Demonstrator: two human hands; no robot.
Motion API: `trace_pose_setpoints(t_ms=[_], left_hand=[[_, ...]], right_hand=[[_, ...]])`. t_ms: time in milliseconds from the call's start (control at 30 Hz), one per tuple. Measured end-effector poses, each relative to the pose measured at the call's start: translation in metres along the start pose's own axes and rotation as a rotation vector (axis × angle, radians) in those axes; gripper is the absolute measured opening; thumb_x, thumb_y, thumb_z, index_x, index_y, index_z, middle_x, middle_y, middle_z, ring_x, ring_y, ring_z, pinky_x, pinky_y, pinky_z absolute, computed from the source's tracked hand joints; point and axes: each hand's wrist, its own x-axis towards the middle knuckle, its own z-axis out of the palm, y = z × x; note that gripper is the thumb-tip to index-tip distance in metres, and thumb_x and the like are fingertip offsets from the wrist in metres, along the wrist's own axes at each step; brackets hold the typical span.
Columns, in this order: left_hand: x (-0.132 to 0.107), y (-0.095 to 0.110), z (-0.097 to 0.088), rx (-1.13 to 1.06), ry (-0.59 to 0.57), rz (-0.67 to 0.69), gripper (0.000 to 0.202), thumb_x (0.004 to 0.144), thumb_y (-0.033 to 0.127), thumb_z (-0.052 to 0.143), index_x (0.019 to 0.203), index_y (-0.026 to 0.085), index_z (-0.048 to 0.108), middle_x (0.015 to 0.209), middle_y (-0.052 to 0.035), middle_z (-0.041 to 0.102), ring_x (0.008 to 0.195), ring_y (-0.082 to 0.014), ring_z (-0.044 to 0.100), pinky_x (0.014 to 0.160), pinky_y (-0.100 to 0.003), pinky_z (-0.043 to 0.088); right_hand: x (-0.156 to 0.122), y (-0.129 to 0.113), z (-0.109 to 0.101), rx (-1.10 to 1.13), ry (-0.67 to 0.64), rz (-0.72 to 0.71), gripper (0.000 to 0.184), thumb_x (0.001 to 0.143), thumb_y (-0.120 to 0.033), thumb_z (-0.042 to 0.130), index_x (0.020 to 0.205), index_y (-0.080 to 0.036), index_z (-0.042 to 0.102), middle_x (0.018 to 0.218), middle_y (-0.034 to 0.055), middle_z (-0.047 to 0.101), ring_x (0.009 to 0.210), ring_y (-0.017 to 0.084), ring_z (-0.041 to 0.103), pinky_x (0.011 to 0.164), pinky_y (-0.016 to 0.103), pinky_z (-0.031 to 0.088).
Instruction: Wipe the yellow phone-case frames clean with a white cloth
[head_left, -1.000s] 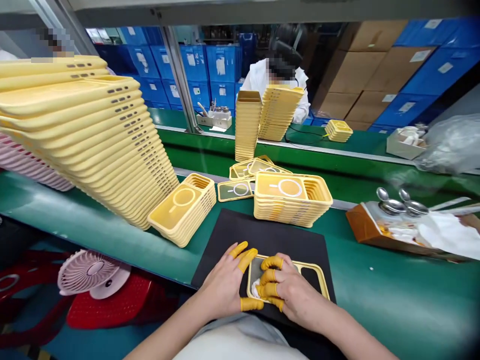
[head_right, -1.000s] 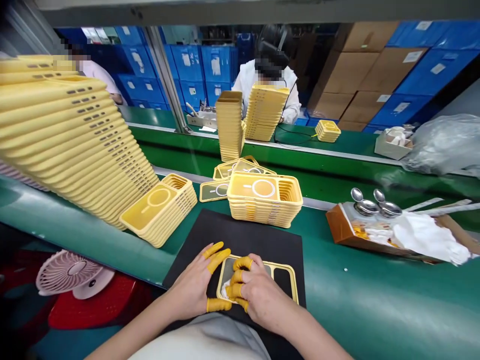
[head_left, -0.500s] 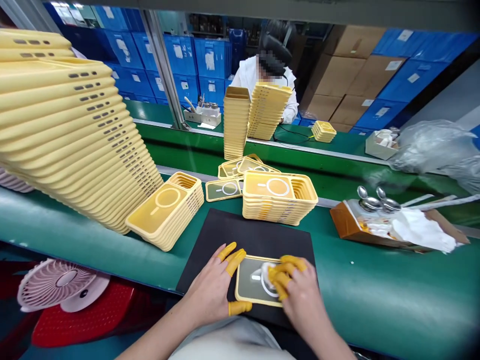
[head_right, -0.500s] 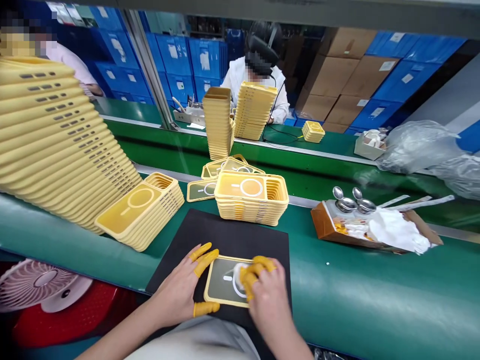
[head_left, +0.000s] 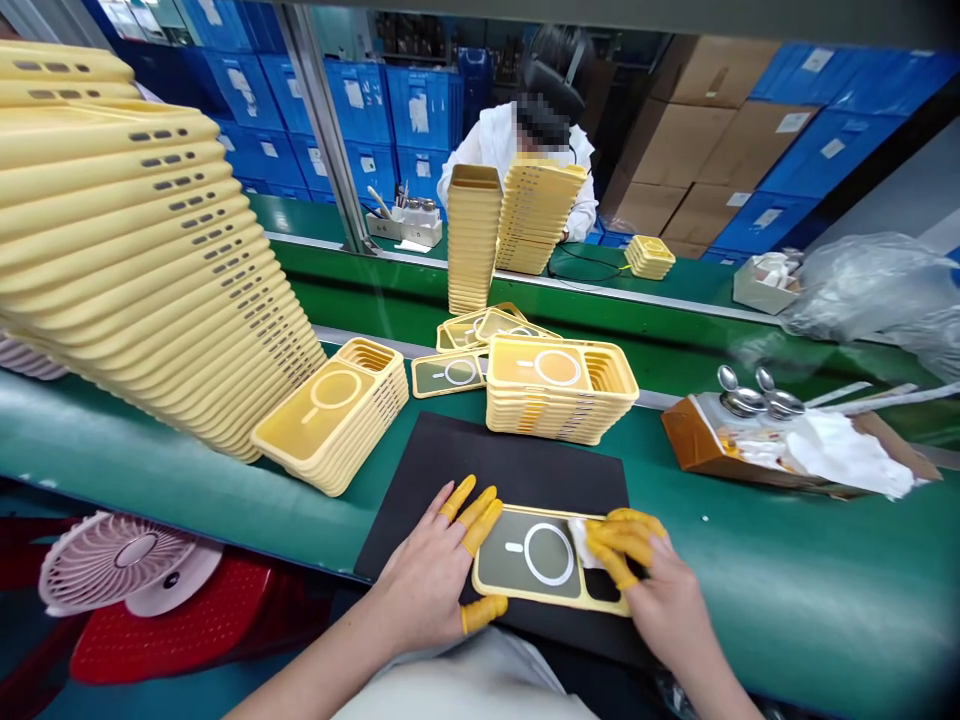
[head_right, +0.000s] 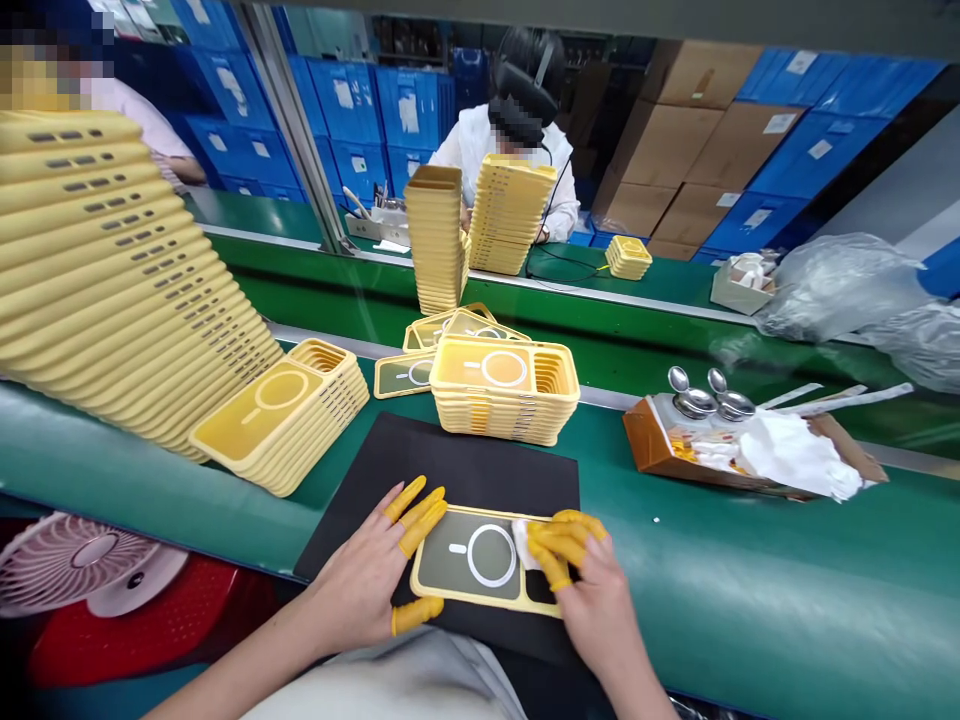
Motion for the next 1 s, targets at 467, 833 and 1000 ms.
trace_pose_setpoints(t_ms=[467, 833, 1000], left_hand=[[0.038, -0.007, -0.010, -0.269, 0.239, -0.191, 0.041, 0.098, 0.034, 0.021, 0.113, 0.018, 0.056, 0.074, -0.0022, 0.065, 0.063, -0.0148, 0.062, 0.060, -0.026, 0.051], [0.001, 0.004, 0.016, -0.134, 0.176, -0.217, 0.110, 0.068, 0.055, 0.069, 0.144, 0.018, 0.000, 0.133, -0.0183, 0.043, 0.126, -0.0354, 0.034, 0.103, -0.056, 0.030], [0.001, 0.002, 0.014, -0.157, 0.182, -0.210, 0.110, 0.065, 0.052, 0.072, 0.143, 0.018, 0.004, 0.132, -0.0178, 0.043, 0.127, -0.0346, 0.033, 0.104, -0.055, 0.032]], right_hand=[[-0.002, 0.022, -0.026, 0.933, 0.537, 0.599, 0.035, 0.057, -0.041, 0.080, 0.085, -0.023, 0.069, 0.091, 0.0025, 0.067, 0.089, 0.020, 0.061, 0.088, 0.042, 0.049], [0.030, -0.066, 0.057, -0.218, -0.078, -0.338, 0.019, 0.081, -0.014, 0.052, 0.089, -0.024, 0.067, 0.086, 0.0043, 0.065, 0.093, 0.023, 0.053, 0.087, 0.046, 0.037], [0.024, -0.071, 0.054, -0.143, -0.190, -0.517, 0.022, 0.081, -0.012, 0.052, 0.095, -0.025, 0.063, 0.087, 0.0008, 0.064, 0.094, 0.020, 0.052, 0.093, 0.042, 0.032]])
